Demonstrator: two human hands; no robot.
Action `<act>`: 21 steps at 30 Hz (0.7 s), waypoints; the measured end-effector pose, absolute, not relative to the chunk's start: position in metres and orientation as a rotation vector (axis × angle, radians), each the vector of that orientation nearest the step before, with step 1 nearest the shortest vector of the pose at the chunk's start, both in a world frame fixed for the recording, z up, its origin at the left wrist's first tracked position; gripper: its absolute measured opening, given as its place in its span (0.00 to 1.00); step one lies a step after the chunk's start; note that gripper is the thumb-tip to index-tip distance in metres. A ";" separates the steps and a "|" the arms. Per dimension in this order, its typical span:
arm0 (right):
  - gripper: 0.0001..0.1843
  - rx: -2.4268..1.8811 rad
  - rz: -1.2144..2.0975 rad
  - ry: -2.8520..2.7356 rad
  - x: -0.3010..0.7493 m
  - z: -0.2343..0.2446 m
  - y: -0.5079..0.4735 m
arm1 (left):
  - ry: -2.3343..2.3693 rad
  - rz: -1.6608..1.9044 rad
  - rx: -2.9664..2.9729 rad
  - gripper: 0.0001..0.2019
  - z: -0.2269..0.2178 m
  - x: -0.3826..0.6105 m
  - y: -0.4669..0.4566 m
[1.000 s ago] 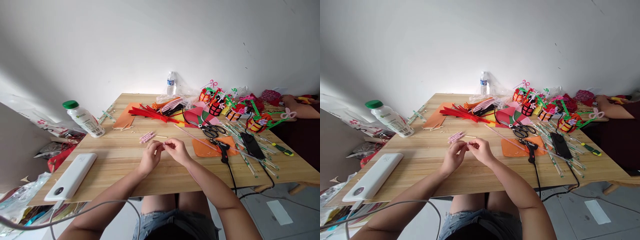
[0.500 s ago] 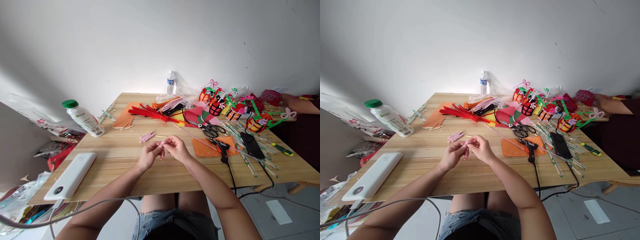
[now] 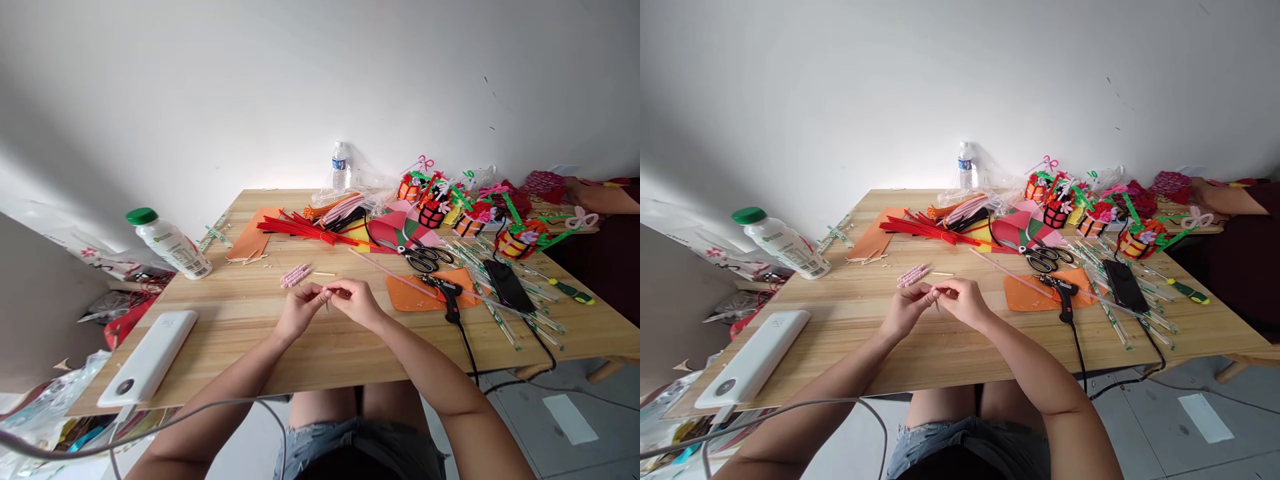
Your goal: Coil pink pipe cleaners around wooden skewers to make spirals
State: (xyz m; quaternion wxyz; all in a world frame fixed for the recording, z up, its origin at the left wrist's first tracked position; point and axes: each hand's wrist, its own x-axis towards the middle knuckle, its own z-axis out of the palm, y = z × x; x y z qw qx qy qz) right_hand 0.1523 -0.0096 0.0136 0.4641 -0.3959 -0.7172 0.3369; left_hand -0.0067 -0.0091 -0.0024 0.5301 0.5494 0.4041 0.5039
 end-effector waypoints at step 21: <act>0.16 -1.034 1.344 -1.702 0.164 0.026 -0.006 | 0.676 1.165 1.201 0.15 0.001 -0.007 -0.014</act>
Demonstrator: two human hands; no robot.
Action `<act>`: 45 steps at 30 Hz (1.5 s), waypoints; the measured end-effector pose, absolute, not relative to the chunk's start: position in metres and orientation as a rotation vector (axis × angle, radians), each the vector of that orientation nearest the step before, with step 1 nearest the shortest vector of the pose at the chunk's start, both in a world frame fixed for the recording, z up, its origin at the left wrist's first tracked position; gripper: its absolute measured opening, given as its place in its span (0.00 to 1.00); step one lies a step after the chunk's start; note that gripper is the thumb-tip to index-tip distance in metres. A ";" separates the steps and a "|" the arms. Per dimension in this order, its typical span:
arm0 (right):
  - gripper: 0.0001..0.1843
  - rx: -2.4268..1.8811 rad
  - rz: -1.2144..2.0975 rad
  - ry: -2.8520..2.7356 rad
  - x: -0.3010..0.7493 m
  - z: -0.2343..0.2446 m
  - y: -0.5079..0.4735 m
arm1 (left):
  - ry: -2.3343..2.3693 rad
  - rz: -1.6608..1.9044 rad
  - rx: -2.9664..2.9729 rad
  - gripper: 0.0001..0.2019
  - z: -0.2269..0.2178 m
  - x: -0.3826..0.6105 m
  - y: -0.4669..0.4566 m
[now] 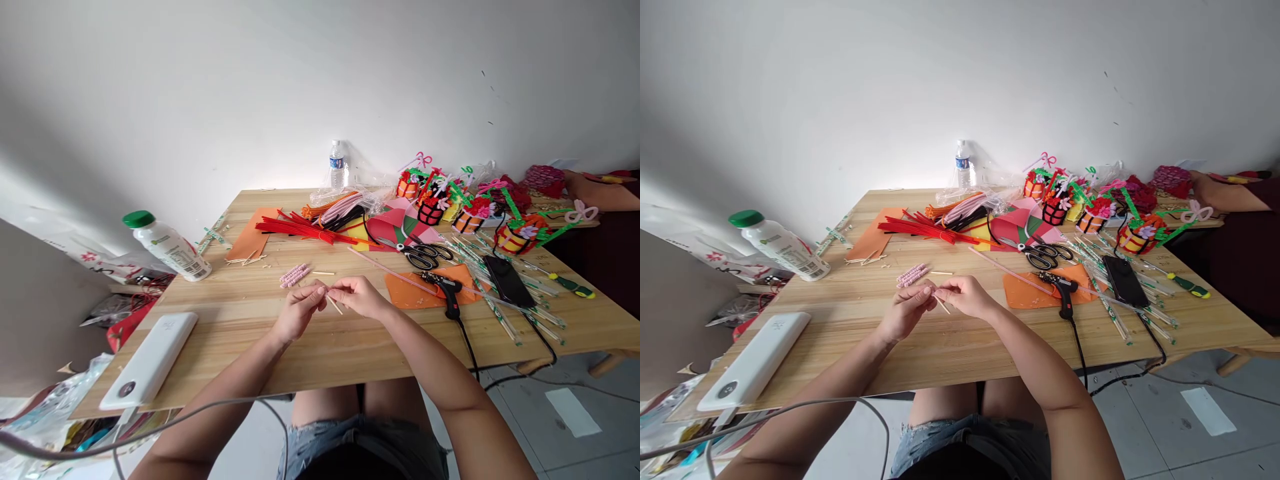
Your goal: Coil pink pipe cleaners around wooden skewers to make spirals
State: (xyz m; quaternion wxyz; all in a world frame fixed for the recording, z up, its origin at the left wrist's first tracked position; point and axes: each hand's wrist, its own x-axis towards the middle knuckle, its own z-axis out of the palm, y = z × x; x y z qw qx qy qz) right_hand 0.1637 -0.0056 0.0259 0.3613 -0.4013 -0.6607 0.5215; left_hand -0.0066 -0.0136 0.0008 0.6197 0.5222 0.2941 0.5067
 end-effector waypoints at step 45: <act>0.23 -0.985 1.646 -1.756 0.173 0.038 -0.006 | 0.712 0.986 1.202 0.16 0.002 -0.012 -0.013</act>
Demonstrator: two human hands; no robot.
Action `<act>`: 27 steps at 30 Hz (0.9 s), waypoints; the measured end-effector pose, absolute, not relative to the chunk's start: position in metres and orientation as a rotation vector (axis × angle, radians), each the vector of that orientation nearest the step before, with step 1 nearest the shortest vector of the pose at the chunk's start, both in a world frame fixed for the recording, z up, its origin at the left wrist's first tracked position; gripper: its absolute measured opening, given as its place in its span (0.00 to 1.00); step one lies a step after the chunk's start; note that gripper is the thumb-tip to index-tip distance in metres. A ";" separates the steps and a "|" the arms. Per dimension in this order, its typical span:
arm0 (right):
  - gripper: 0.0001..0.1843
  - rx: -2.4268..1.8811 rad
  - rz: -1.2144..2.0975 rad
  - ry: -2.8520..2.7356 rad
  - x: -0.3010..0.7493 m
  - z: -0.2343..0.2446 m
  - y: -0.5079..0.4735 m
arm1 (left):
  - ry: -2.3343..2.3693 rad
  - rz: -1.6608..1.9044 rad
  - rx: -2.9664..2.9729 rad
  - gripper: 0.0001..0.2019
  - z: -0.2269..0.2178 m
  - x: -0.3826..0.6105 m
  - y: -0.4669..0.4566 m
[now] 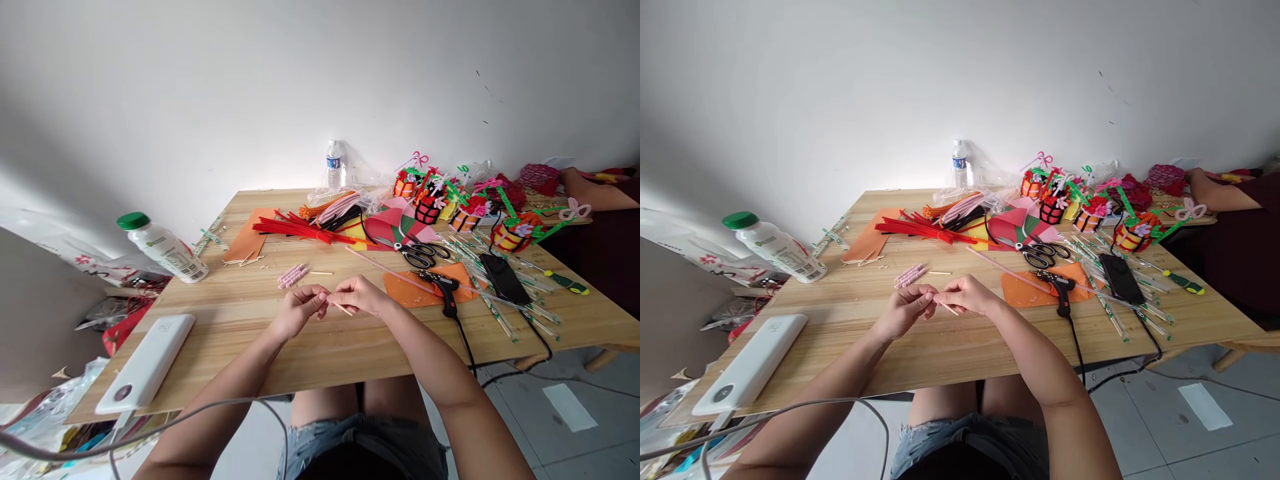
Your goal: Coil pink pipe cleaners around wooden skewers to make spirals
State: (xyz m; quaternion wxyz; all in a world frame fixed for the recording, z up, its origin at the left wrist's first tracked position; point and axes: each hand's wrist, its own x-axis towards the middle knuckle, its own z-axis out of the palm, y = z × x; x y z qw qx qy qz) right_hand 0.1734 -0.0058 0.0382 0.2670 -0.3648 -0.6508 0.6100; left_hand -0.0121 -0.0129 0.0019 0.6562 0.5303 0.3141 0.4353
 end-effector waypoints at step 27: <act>0.08 -0.569 0.620 -1.868 0.159 0.019 -0.006 | 0.527 0.942 0.678 0.15 0.011 -0.006 -0.017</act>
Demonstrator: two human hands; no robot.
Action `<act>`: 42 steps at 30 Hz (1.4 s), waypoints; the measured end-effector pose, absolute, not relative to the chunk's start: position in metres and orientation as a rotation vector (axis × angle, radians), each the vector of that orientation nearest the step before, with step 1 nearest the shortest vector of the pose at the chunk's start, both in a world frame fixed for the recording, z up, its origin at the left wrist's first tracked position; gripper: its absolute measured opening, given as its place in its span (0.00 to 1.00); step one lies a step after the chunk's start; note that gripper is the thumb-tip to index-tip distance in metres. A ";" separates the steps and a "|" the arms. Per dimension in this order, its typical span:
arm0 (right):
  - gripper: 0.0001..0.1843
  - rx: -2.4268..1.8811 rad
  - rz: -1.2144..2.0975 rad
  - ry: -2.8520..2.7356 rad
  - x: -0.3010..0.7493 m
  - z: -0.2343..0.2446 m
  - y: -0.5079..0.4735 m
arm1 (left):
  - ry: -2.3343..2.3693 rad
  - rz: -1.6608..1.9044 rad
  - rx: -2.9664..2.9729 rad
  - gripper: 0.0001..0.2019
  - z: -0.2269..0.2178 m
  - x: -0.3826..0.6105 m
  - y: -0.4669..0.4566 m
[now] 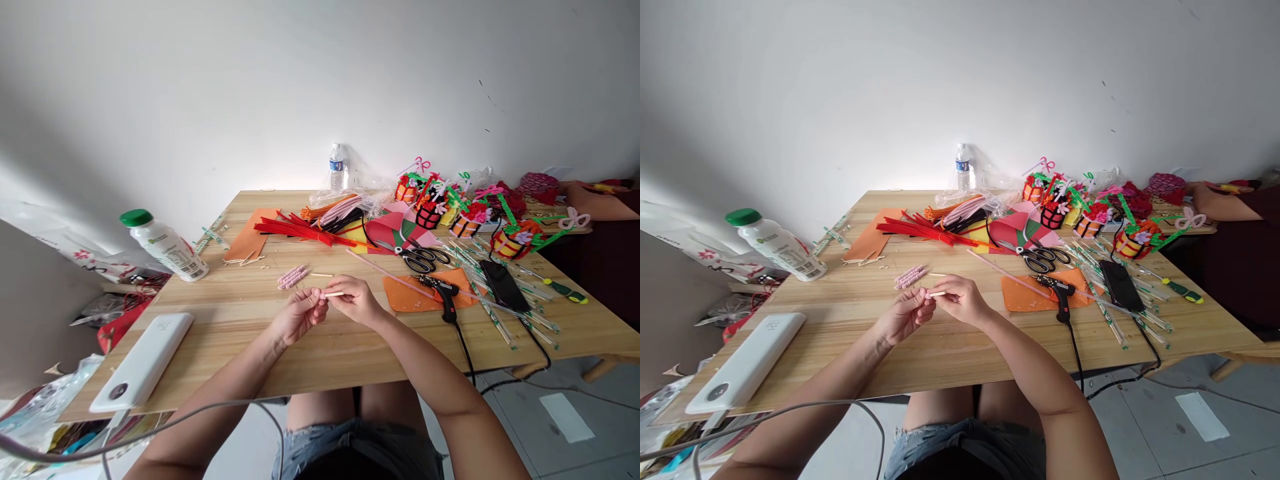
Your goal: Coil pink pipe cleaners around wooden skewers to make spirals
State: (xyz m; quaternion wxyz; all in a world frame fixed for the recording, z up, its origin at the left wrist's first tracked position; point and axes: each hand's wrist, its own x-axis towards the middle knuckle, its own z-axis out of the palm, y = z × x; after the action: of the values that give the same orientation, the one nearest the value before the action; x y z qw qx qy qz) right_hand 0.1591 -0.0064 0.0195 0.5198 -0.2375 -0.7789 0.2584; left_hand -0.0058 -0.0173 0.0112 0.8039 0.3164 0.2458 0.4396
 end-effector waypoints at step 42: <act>0.16 -0.803 1.130 -1.616 0.157 0.022 -0.013 | 0.755 1.109 1.134 0.13 0.022 -0.011 -0.024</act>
State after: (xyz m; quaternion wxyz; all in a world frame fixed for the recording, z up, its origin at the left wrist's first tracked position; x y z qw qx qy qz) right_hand 0.1566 -0.0129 0.0221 0.4850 -0.3300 -0.6638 0.4640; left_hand -0.0108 -0.0236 0.0218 0.6383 0.4968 0.3309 0.4860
